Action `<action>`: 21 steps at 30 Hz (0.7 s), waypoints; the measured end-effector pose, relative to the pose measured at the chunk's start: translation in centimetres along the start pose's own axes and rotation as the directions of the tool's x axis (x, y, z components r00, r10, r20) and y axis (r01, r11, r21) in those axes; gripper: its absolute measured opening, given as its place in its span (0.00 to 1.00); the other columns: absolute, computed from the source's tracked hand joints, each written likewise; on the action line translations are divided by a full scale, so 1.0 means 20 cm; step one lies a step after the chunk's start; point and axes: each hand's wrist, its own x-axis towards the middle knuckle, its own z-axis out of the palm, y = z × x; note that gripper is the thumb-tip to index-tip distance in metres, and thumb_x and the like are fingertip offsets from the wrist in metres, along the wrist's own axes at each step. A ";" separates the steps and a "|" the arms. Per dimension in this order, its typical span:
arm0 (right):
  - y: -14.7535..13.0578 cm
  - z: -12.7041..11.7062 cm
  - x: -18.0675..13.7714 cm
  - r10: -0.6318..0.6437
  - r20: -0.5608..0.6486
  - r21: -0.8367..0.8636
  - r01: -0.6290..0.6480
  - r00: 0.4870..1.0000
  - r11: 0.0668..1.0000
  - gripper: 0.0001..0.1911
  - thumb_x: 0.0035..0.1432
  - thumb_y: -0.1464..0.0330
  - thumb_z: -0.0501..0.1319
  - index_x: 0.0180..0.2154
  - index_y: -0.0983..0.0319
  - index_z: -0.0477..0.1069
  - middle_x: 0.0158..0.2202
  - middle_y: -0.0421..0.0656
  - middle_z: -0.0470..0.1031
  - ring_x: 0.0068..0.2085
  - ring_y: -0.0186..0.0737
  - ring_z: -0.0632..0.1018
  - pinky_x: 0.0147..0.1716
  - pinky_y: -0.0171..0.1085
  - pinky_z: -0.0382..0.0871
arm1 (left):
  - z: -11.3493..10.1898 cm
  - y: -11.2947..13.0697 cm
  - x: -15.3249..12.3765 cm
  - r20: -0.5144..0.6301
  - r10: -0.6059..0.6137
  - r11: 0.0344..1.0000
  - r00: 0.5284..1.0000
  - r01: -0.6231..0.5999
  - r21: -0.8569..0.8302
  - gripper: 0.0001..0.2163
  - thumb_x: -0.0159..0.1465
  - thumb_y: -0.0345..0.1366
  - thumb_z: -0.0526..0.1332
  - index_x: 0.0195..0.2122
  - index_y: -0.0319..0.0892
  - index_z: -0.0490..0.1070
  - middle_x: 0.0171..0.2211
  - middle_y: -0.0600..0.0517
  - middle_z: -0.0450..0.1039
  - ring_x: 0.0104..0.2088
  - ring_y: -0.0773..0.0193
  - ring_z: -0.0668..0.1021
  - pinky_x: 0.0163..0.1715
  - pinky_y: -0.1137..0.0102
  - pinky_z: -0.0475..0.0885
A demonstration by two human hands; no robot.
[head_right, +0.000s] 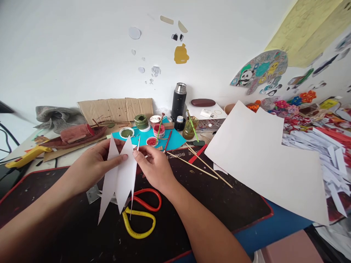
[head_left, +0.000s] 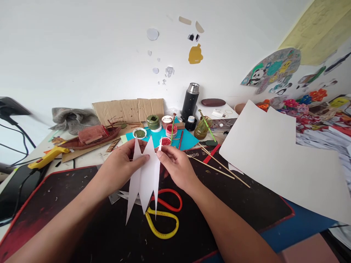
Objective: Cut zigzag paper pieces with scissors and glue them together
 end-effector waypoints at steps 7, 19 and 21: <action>0.00 0.00 0.00 -0.051 -0.018 -0.009 0.051 0.999 0.999 0.14 0.70 0.55 0.63 0.44 0.58 0.80 0.37 0.42 0.79 0.38 0.43 0.79 0.37 0.38 0.73 | 0.00 -0.01 0.00 -0.030 0.001 0.999 1.000 -0.002 -0.035 0.18 0.60 0.50 0.72 0.47 0.48 0.78 0.37 0.51 0.84 0.36 0.48 0.86 0.31 0.61 0.80; 0.01 0.01 0.00 -0.009 -0.067 -0.111 0.001 0.998 0.994 0.10 0.65 0.59 0.67 0.41 0.59 0.79 0.34 0.41 0.80 0.35 0.43 0.78 0.32 0.37 0.70 | 0.02 -0.01 -0.01 0.046 -0.034 0.995 0.998 0.038 -0.092 0.23 0.63 0.54 0.72 0.53 0.48 0.77 0.42 0.49 0.86 0.38 0.48 0.86 0.32 0.60 0.81; 0.01 0.01 0.00 -0.003 -0.079 -0.100 -0.005 0.997 0.995 0.10 0.64 0.60 0.67 0.40 0.59 0.79 0.34 0.41 0.79 0.34 0.43 0.77 0.32 0.37 0.69 | 0.02 -0.02 -0.01 0.057 -0.047 0.993 0.997 0.052 -0.101 0.24 0.63 0.55 0.72 0.55 0.48 0.76 0.42 0.48 0.86 0.39 0.47 0.86 0.33 0.60 0.81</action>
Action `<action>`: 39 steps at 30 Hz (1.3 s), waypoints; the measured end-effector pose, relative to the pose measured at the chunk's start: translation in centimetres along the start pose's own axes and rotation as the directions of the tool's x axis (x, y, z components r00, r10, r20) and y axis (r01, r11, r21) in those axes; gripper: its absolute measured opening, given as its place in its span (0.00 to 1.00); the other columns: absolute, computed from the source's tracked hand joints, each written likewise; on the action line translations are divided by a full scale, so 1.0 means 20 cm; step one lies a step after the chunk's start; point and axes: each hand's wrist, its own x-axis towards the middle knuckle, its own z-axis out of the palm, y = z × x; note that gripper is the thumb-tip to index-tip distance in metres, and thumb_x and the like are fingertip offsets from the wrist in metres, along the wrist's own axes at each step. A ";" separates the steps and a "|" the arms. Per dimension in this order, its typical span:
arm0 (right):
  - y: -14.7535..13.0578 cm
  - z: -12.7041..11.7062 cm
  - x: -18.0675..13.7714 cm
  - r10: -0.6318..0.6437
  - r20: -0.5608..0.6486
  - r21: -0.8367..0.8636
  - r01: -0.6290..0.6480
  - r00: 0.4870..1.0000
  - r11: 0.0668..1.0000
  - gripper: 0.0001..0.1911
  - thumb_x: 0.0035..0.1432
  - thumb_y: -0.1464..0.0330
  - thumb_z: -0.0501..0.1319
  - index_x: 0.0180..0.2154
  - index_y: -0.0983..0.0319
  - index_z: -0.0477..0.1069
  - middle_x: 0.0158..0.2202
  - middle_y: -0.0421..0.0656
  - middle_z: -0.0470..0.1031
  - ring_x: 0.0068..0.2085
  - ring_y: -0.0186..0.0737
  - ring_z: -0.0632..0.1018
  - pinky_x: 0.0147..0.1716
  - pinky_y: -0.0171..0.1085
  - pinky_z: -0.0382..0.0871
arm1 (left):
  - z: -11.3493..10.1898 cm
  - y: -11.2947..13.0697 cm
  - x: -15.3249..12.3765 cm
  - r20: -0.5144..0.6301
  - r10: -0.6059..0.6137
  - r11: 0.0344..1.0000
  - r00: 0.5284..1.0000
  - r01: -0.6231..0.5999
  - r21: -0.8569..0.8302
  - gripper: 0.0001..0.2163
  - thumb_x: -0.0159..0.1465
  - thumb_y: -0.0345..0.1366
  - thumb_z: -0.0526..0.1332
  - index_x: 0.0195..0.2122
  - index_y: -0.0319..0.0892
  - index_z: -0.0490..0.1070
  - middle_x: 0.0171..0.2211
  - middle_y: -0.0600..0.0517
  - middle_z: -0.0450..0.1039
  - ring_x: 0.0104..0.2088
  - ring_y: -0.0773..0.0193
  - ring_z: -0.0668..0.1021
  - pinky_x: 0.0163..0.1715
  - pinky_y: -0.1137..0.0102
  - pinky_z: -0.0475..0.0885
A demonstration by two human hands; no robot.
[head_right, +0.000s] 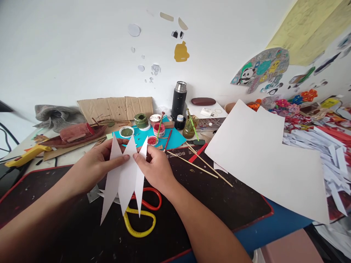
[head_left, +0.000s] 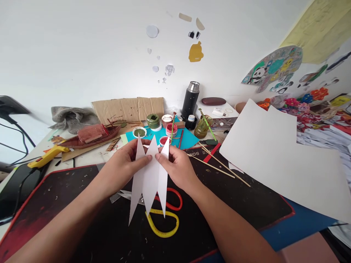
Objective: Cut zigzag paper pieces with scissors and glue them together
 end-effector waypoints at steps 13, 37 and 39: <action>0.01 0.00 0.01 0.029 0.063 0.132 -0.037 0.998 0.990 0.12 0.61 0.59 0.69 0.43 0.60 0.79 0.37 0.41 0.81 0.37 0.44 0.79 0.37 0.39 0.71 | 0.00 -0.01 0.00 -0.021 -0.016 1.000 1.000 0.016 -0.018 0.20 0.61 0.55 0.74 0.47 0.47 0.79 0.38 0.50 0.85 0.35 0.51 0.84 0.30 0.63 0.78; -0.01 0.00 0.01 0.040 0.044 0.119 -0.045 0.998 0.992 0.10 0.60 0.60 0.68 0.37 0.59 0.76 0.33 0.39 0.76 0.35 0.41 0.76 0.33 0.37 0.67 | 0.04 -0.01 0.00 -0.049 -0.078 0.988 0.996 0.071 -0.135 0.21 0.58 0.54 0.76 0.46 0.49 0.80 0.38 0.51 0.85 0.34 0.52 0.84 0.29 0.64 0.79; -0.01 0.00 0.01 0.050 0.056 0.131 -0.057 0.997 0.990 0.10 0.61 0.59 0.67 0.37 0.59 0.76 0.32 0.39 0.75 0.34 0.41 0.75 0.32 0.37 0.66 | 0.04 -0.01 0.00 -0.046 -0.071 0.989 0.996 0.064 -0.136 0.21 0.57 0.55 0.77 0.46 0.49 0.80 0.39 0.51 0.85 0.33 0.52 0.84 0.29 0.64 0.79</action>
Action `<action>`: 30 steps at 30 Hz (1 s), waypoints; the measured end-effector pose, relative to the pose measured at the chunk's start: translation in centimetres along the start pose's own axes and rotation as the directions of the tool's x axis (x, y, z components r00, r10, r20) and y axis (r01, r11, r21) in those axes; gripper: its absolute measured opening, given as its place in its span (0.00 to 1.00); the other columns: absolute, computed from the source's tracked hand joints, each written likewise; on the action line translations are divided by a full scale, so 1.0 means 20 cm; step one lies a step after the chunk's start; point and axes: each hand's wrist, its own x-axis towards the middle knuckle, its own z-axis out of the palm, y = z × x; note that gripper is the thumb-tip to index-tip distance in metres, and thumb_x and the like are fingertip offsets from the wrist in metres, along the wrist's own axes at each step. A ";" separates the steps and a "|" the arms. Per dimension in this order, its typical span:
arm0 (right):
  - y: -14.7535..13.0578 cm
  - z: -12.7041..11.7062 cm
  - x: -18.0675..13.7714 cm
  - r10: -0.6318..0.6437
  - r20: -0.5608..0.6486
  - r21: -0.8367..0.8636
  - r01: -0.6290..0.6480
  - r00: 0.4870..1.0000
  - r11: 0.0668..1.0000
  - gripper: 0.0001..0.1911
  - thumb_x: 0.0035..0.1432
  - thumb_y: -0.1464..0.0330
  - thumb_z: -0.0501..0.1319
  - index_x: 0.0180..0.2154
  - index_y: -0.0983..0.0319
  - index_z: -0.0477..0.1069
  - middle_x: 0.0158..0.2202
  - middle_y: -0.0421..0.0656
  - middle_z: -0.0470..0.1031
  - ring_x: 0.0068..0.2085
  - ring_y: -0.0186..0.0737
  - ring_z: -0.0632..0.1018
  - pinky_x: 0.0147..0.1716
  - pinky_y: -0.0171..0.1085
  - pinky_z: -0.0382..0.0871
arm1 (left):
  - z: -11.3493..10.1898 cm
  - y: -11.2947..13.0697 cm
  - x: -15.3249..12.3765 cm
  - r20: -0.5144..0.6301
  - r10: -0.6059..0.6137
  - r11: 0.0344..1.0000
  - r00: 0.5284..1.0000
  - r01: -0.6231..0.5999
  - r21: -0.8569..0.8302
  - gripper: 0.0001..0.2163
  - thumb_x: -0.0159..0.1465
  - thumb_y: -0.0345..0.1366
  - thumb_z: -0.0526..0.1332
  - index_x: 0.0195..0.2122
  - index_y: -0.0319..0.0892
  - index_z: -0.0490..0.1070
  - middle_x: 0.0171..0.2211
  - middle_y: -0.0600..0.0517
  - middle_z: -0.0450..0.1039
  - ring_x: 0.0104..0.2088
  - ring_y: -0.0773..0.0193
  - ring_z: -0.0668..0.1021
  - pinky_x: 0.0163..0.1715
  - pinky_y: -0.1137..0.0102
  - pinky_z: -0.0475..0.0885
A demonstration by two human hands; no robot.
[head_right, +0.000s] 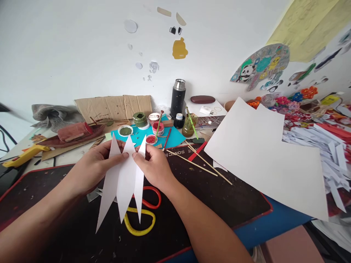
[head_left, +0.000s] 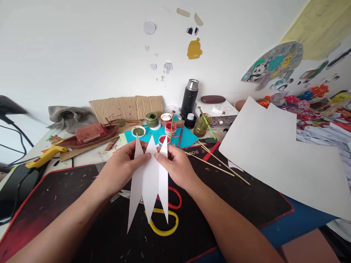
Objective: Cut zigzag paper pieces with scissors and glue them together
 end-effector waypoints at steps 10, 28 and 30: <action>0.01 0.00 0.00 -0.010 -0.026 -0.085 0.008 1.000 0.996 0.10 0.62 0.60 0.67 0.39 0.60 0.77 0.33 0.39 0.76 0.34 0.41 0.75 0.32 0.37 0.65 | 0.00 0.02 0.00 -0.010 0.081 0.987 0.997 -0.079 0.139 0.21 0.59 0.58 0.74 0.44 0.47 0.81 0.37 0.50 0.85 0.34 0.51 0.84 0.29 0.63 0.78; 0.03 0.00 0.00 -0.131 -0.066 -0.115 0.123 0.989 0.986 0.14 0.65 0.55 0.70 0.43 0.58 0.76 0.38 0.42 0.80 0.34 0.41 0.79 0.33 0.39 0.72 | -0.04 0.06 0.01 -0.126 0.131 0.944 0.983 -0.084 0.319 0.19 0.58 0.57 0.70 0.40 0.47 0.78 0.31 0.52 0.81 0.29 0.55 0.77 0.26 0.65 0.69; 0.03 0.00 0.00 -0.146 -0.059 -0.117 0.138 0.987 0.983 0.13 0.66 0.55 0.70 0.42 0.58 0.76 0.37 0.42 0.80 0.34 0.41 0.80 0.34 0.39 0.72 | -0.04 0.05 0.01 -0.121 0.135 0.943 0.983 -0.090 0.321 0.19 0.59 0.56 0.70 0.40 0.47 0.78 0.30 0.53 0.80 0.28 0.56 0.77 0.25 0.65 0.69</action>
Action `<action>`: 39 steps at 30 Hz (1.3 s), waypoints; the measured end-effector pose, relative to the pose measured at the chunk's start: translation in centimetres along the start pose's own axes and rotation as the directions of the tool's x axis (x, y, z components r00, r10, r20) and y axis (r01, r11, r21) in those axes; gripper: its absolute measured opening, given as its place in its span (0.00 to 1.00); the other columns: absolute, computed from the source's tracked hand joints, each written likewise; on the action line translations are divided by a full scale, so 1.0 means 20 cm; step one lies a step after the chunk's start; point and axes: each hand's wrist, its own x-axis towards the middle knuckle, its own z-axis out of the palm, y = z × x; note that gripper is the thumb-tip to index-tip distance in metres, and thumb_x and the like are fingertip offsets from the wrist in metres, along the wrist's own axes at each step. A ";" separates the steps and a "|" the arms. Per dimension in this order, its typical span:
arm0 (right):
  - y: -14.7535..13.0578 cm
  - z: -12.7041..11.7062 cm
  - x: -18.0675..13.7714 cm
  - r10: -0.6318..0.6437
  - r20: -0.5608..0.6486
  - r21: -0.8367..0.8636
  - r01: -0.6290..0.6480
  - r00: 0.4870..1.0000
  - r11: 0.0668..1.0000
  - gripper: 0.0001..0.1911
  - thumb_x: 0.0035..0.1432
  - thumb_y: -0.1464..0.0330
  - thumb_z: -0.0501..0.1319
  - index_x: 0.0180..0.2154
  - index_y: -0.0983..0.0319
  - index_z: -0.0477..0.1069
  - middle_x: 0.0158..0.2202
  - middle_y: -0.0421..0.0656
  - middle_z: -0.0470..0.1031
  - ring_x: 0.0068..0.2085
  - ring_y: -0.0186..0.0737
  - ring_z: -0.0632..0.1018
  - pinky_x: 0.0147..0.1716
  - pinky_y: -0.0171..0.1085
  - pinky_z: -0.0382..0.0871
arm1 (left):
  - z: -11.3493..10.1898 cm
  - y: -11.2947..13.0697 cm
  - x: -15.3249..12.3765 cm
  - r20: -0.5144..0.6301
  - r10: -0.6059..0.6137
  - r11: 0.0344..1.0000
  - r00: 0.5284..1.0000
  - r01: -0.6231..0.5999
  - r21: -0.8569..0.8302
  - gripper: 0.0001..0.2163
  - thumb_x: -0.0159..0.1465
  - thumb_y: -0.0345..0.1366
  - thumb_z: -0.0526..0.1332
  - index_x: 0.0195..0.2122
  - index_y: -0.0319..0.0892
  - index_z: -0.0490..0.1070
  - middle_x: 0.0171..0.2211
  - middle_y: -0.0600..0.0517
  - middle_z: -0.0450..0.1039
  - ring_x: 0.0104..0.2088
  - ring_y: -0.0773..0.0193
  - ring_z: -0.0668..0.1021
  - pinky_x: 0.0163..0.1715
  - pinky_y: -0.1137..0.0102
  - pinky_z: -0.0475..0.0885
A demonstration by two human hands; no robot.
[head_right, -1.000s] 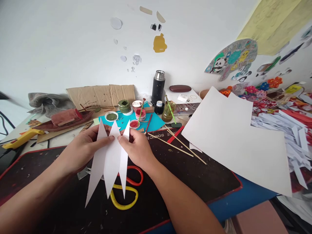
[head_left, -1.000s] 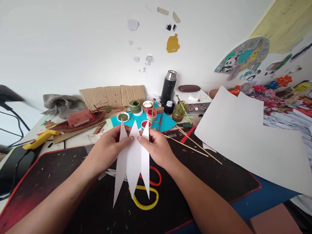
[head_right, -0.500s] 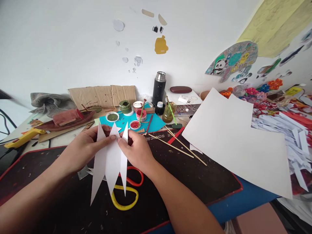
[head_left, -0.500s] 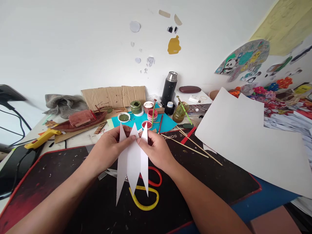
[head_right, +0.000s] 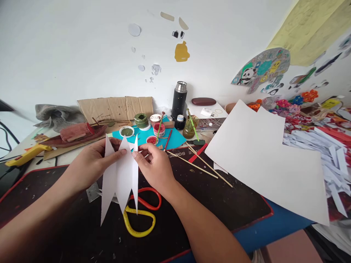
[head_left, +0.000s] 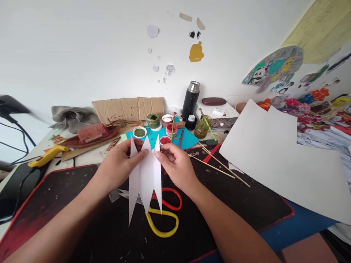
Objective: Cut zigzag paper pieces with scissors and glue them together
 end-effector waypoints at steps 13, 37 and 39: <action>0.02 0.00 -0.01 -0.016 0.041 -0.062 0.019 0.999 0.998 0.12 0.67 0.55 0.69 0.44 0.56 0.77 0.37 0.42 0.79 0.35 0.43 0.80 0.36 0.40 0.74 | 0.00 0.00 -0.01 0.015 0.068 0.997 0.998 -0.069 0.030 0.19 0.61 0.59 0.68 0.35 0.47 0.78 0.29 0.52 0.79 0.29 0.54 0.77 0.25 0.65 0.69; -0.02 0.00 -0.01 0.017 0.050 -0.002 -0.017 0.999 1.000 0.18 0.66 0.50 0.69 0.44 0.57 0.78 0.39 0.44 0.81 0.42 0.47 0.81 0.37 0.40 0.76 | -0.02 -0.01 0.00 0.014 0.012 0.997 1.000 -0.011 -0.074 0.22 0.60 0.61 0.71 0.37 0.46 0.75 0.29 0.54 0.74 0.29 0.59 0.74 0.25 0.67 0.66; -0.03 0.01 -0.01 0.015 0.071 0.025 -0.017 0.997 1.000 0.17 0.66 0.50 0.69 0.43 0.57 0.78 0.38 0.43 0.80 0.41 0.46 0.81 0.37 0.40 0.76 | -0.02 -0.02 -0.01 0.034 0.009 0.993 0.999 -0.005 -0.116 0.21 0.60 0.59 0.72 0.38 0.46 0.77 0.31 0.53 0.77 0.29 0.58 0.76 0.25 0.67 0.68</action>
